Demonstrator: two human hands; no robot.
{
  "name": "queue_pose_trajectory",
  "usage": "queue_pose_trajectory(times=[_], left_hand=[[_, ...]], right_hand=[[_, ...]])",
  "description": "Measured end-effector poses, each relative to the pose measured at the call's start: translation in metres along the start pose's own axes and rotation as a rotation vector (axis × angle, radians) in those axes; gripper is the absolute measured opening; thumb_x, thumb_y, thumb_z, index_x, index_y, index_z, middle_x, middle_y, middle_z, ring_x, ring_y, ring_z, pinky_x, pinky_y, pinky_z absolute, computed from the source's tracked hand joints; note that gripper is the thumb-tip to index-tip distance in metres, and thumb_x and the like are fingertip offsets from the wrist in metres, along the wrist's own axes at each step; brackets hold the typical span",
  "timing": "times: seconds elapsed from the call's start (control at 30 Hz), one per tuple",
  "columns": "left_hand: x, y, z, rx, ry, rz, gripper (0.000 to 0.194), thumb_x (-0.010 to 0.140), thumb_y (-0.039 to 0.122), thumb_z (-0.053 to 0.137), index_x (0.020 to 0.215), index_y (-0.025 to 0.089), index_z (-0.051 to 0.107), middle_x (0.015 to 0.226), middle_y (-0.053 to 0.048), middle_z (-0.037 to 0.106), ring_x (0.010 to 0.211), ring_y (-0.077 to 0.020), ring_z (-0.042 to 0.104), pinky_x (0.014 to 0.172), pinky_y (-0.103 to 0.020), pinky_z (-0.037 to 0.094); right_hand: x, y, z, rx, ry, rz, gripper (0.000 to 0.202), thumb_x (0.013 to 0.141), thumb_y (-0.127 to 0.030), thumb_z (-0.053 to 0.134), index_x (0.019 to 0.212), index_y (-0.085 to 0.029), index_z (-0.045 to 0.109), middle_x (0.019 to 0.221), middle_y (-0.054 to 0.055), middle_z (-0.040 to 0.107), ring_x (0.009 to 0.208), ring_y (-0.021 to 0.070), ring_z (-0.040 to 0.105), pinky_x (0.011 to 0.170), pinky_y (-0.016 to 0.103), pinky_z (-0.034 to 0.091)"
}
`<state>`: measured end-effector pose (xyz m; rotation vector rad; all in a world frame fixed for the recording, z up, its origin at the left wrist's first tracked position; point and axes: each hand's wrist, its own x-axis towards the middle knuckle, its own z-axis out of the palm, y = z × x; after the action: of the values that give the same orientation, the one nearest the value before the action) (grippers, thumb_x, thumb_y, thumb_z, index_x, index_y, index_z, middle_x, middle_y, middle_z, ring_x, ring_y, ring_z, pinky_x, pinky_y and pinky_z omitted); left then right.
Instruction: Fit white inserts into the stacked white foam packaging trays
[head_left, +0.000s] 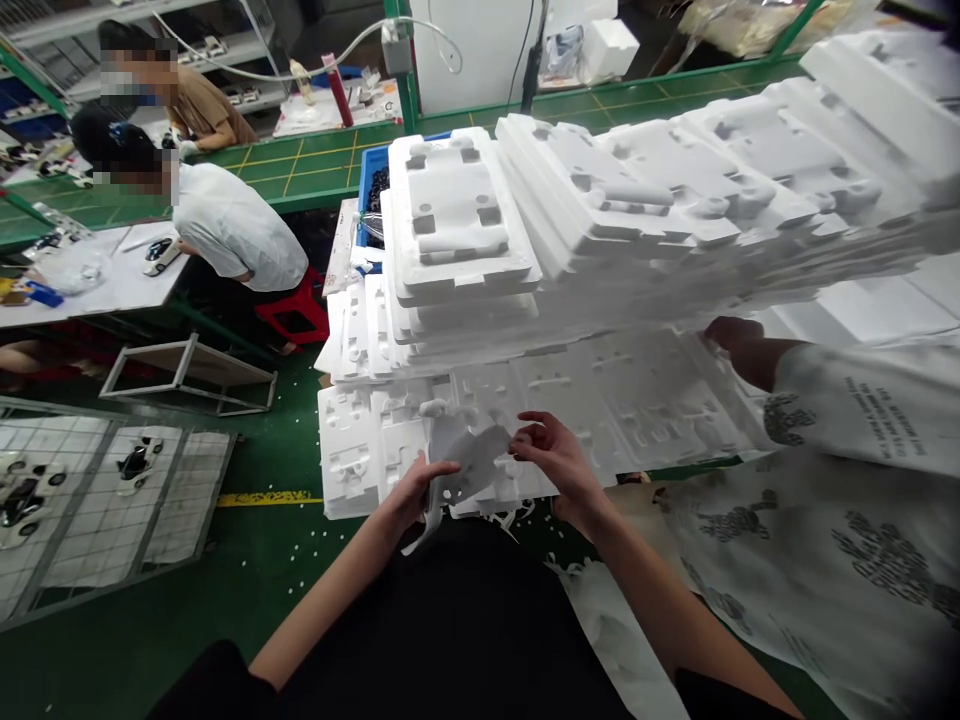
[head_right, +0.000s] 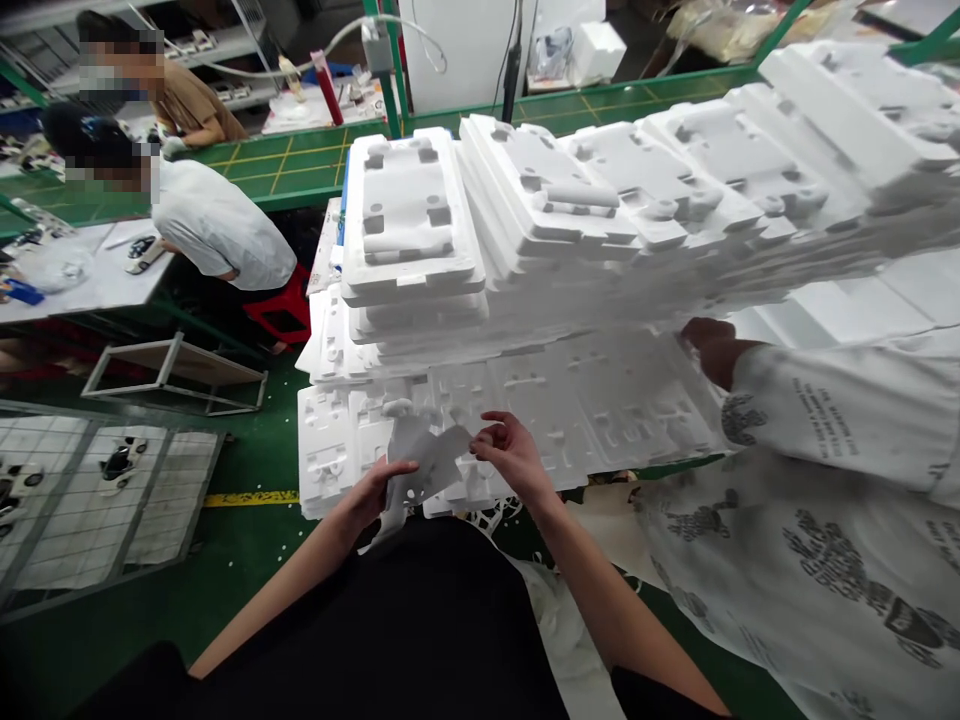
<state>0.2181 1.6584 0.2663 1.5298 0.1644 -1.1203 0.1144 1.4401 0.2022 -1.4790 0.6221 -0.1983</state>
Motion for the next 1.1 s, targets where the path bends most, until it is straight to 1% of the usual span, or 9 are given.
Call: queue_pose_trajectory(times=[0.07, 0.13, 0.2, 0.27, 0.37, 0.53, 0.67, 0.83, 1.1], left_hand=[[0.006, -0.004, -0.001, 0.070, 0.006, -0.062, 0.034, 0.065, 0.040, 0.084, 0.092, 0.025, 0.070, 0.069, 0.002, 0.056, 0.068, -0.0178, 0.053, 0.059, -0.029, 0.040], [0.011, -0.008, 0.001, 0.098, -0.045, -0.068, 0.038, 0.065, 0.037, 0.085, 0.098, 0.024, 0.070, 0.075, 0.002, 0.061, 0.069, -0.0167, 0.053, 0.059, -0.028, 0.038], [0.013, -0.011, 0.004, 0.076, -0.124, -0.018, 0.040, 0.068, 0.032, 0.083, 0.104, 0.025, 0.069, 0.086, 0.000, 0.067, 0.076, -0.0182, 0.058, 0.063, -0.028, 0.042], [0.015, -0.013, 0.007, 0.050, -0.184, 0.027, 0.038, 0.071, 0.029, 0.081, 0.106, 0.025, 0.068, 0.091, -0.001, 0.068, 0.081, -0.0193, 0.060, 0.066, -0.028, 0.045], [0.017, -0.014, 0.009, 0.050, -0.238, 0.025, 0.036, 0.072, 0.028, 0.079, 0.105, 0.022, 0.067, 0.087, 0.000, 0.068, 0.074, -0.0174, 0.060, 0.064, -0.028, 0.045], [0.016, -0.014, 0.004, 0.058, -0.301, 0.035, 0.043, 0.069, 0.026, 0.081, 0.110, 0.021, 0.067, 0.088, -0.002, 0.070, 0.073, -0.0176, 0.061, 0.065, -0.028, 0.047], [0.013, -0.012, -0.003, 0.017, -0.320, 0.024, 0.037, 0.072, 0.029, 0.080, 0.108, 0.024, 0.069, 0.094, -0.002, 0.070, 0.078, -0.0177, 0.062, 0.068, -0.028, 0.048], [0.007, -0.005, -0.009, -0.024, -0.236, -0.034, 0.034, 0.069, 0.032, 0.084, 0.099, 0.025, 0.071, 0.089, -0.002, 0.069, 0.079, -0.0201, 0.061, 0.067, -0.030, 0.048], [0.005, -0.003, -0.006, -0.017, -0.158, -0.032, 0.040, 0.064, 0.037, 0.086, 0.100, 0.024, 0.071, 0.087, -0.004, 0.071, 0.084, -0.0262, 0.063, 0.073, -0.037, 0.050]], right_hand=[[-0.008, -0.002, 0.002, -0.272, 0.095, -0.211, 0.064, 0.077, -0.038, 0.076, 0.134, -0.022, 0.052, 0.116, 0.013, 0.065, 0.107, 0.0298, 0.066, 0.088, 0.053, 0.061], [-0.014, -0.013, 0.009, -0.544, 0.126, -0.497, 0.060, 0.085, -0.029, 0.070, 0.141, -0.025, 0.049, 0.137, 0.016, 0.055, 0.131, 0.0343, 0.053, 0.103, 0.059, 0.054], [-0.015, -0.026, 0.017, -0.718, 0.007, -0.729, 0.050, 0.090, -0.019, 0.061, 0.139, -0.026, 0.052, 0.141, 0.015, 0.053, 0.140, 0.0339, 0.044, 0.111, 0.059, 0.049], [-0.013, -0.035, 0.026, -0.796, -0.130, -0.841, 0.042, 0.092, -0.014, 0.056, 0.132, -0.026, 0.056, 0.132, 0.014, 0.057, 0.135, 0.0322, 0.048, 0.109, 0.056, 0.052], [-0.003, -0.035, 0.036, -0.835, -0.164, -0.823, 0.038, 0.091, -0.016, 0.060, 0.128, -0.023, 0.054, 0.129, 0.015, 0.055, 0.128, 0.0331, 0.051, 0.101, 0.055, 0.057], [0.011, -0.018, 0.045, -0.798, -0.202, -0.823, 0.059, 0.085, -0.029, 0.073, 0.136, -0.024, 0.044, 0.142, 0.019, 0.043, 0.136, 0.0367, 0.044, 0.101, 0.058, 0.055], [0.013, -0.016, 0.045, -0.799, -0.248, -0.918, 0.040, 0.090, -0.024, 0.068, 0.126, -0.021, 0.051, 0.133, 0.018, 0.050, 0.127, 0.0326, 0.050, 0.099, 0.053, 0.056], [0.010, -0.019, 0.040, -0.832, -0.405, -0.964, 0.027, 0.097, -0.021, 0.056, 0.123, -0.022, 0.057, 0.119, 0.012, 0.063, 0.112, 0.0258, 0.059, 0.096, 0.045, 0.056], [0.002, -0.013, 0.037, -0.934, -0.312, -0.900, 0.050, 0.095, -0.030, 0.062, 0.142, -0.018, 0.048, 0.132, 0.018, 0.058, 0.122, 0.0317, 0.055, 0.097, 0.048, 0.057]])
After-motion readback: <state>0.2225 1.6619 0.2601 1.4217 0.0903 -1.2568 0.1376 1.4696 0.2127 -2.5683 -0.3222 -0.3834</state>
